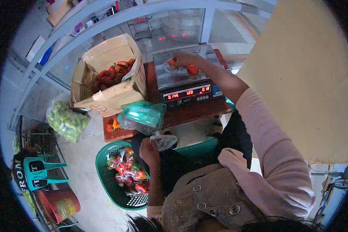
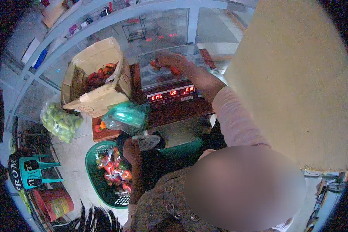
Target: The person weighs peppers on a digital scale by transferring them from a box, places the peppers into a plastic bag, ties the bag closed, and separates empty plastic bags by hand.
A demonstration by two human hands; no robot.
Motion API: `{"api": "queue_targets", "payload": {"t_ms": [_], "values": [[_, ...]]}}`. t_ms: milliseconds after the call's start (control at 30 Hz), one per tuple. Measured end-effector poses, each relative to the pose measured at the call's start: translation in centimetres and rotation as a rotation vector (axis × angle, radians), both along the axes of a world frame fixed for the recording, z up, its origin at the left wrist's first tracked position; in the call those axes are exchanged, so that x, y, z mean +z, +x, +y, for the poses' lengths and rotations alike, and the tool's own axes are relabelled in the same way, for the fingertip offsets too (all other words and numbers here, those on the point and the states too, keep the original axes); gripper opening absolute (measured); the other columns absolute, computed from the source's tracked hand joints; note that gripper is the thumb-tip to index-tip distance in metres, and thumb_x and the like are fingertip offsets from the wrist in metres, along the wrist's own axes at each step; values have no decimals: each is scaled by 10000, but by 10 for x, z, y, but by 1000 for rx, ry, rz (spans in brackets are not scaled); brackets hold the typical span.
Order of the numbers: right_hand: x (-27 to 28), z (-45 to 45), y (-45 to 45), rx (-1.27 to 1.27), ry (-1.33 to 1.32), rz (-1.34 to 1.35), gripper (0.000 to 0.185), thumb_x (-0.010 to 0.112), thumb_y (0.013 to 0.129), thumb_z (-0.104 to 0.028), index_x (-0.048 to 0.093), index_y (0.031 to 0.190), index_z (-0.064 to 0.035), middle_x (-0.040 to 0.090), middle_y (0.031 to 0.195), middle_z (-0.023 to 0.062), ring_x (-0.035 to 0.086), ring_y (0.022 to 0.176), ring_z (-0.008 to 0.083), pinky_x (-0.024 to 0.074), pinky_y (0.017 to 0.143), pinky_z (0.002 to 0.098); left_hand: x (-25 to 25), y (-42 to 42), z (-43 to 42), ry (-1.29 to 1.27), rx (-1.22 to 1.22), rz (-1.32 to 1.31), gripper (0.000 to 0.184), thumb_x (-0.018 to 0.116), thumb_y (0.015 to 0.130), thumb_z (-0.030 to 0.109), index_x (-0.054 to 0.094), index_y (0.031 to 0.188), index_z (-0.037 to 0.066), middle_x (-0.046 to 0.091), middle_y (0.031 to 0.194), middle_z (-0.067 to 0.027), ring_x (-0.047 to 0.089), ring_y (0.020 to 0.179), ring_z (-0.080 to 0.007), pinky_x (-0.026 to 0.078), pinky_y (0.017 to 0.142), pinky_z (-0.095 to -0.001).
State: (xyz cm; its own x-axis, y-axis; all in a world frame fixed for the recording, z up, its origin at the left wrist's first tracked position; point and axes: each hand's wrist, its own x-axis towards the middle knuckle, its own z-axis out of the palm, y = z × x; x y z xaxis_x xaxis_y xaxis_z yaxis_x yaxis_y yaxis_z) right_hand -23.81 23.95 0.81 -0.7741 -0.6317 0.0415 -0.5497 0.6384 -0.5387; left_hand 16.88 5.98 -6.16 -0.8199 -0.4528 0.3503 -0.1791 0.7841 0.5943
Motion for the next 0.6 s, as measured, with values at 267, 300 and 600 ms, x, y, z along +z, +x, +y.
{"api": "queue_targets", "payload": {"t_ms": [267,300,600], "values": [[18,-9,5,82,250,-32,448,699,649,-425,656,889,-49,632,653,133,610,624,280,461,607,417,17,-2,3,4,-21,-22,194,544,817,185,514,736,11,508,717,-170,531,701,-379,418,627,-459],[20,-11,11,64,275,-25,443,698,655,-424,652,894,-54,637,680,135,615,647,279,465,622,419,10,-2,3,-14,-13,-7,193,541,819,183,514,736,11,511,720,-170,532,703,-378,419,627,-458],[-22,-14,13,-40,209,200,388,685,714,-385,601,924,-70,637,897,154,616,866,331,476,746,437,3,-2,1,-73,3,48,171,531,819,167,512,737,19,521,730,-163,532,698,-374,419,613,-449]]}}
